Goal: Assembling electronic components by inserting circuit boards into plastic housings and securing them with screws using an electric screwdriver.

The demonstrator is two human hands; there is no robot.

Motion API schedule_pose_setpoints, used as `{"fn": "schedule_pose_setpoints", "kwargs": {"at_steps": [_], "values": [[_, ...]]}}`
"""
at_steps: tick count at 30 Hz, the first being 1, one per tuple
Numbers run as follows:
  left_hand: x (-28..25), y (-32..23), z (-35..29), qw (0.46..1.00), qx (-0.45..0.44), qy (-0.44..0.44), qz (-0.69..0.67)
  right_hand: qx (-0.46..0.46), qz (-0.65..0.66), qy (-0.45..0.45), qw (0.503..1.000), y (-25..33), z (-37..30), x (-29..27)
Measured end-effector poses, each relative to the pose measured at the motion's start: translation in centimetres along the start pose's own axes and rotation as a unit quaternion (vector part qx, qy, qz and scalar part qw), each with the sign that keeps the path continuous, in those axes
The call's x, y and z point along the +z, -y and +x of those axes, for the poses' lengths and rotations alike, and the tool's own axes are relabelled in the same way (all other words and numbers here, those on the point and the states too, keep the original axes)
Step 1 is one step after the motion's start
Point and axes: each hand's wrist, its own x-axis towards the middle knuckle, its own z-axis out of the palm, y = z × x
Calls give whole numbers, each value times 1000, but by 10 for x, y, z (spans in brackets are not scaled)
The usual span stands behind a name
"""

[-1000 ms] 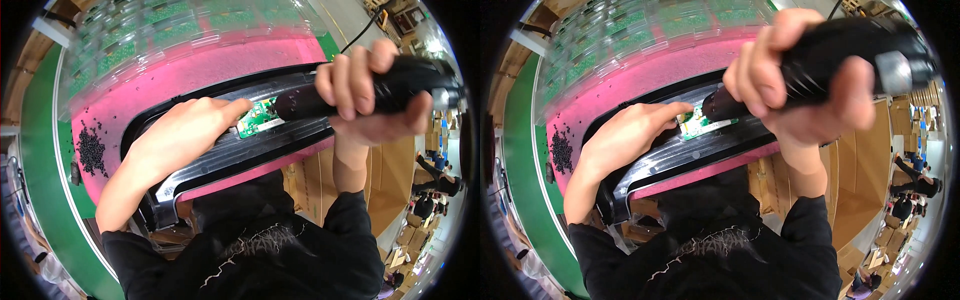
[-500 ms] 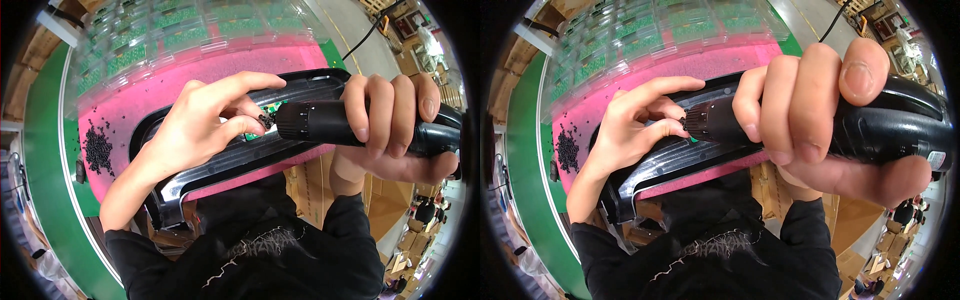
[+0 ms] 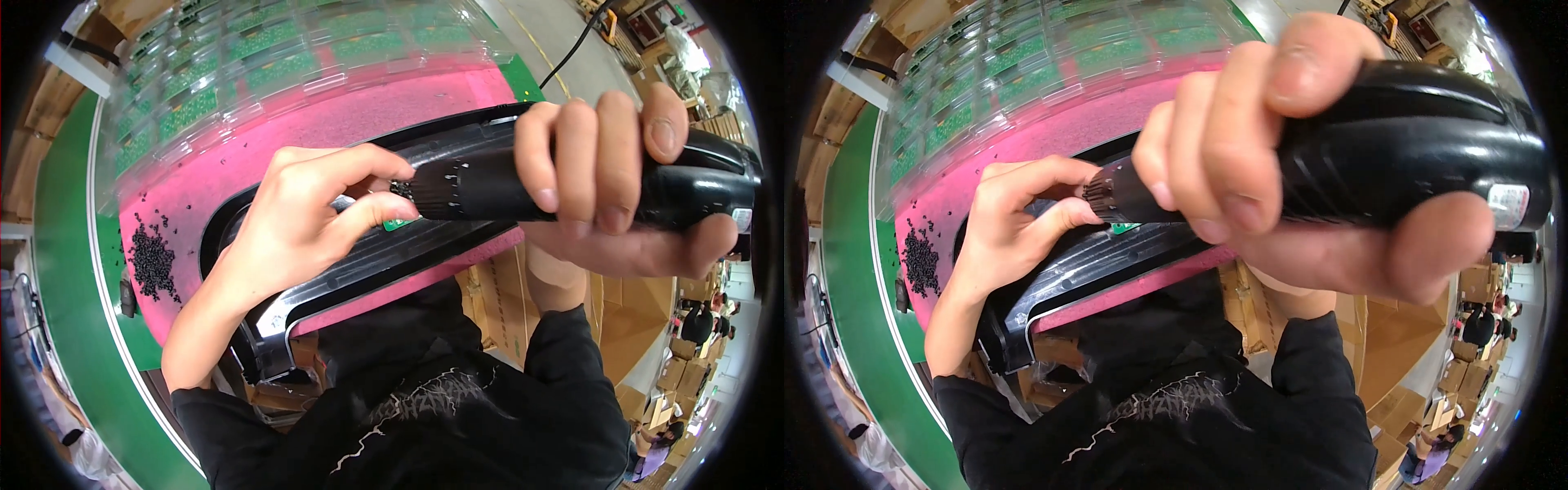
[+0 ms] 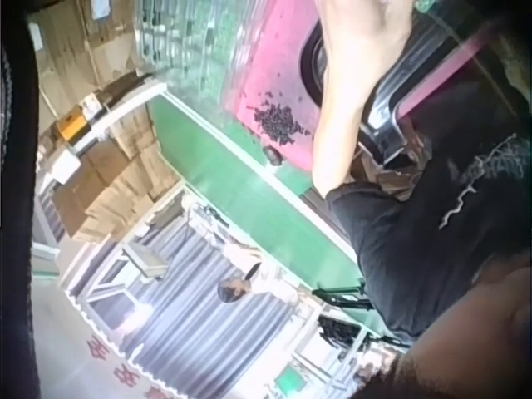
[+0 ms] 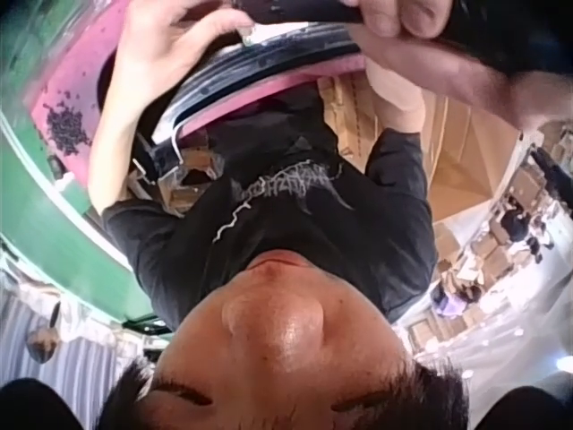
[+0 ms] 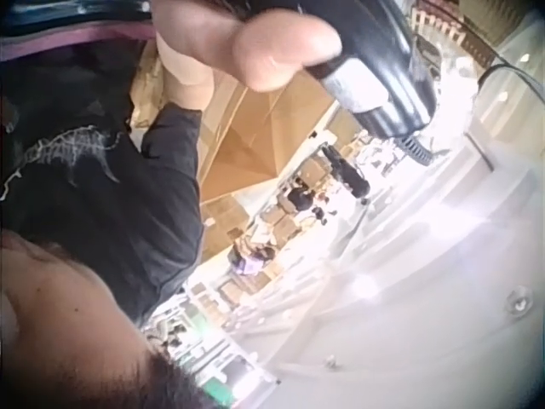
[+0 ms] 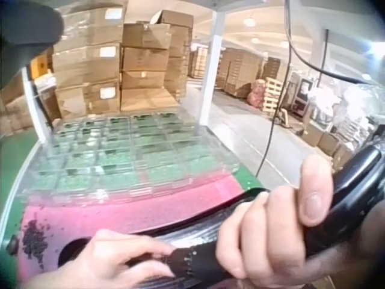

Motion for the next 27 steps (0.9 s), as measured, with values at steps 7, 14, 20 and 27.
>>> {"fn": "schedule_pose_setpoints", "kwargs": {"at_steps": [7,14,20,27], "values": [[-7,-1,-2,975,74,-31,206,-7,72,-30,997,-34,-2,-7],[-21,8,1,950,-22,-99,296,98,-58,-130,985,-55,-14,8],[-10,11,0,952,-94,-66,283,120,-66,-119,983,-69,-16,7],[-13,22,-4,954,-68,-41,289,156,-107,-77,979,-76,-2,11]]}}
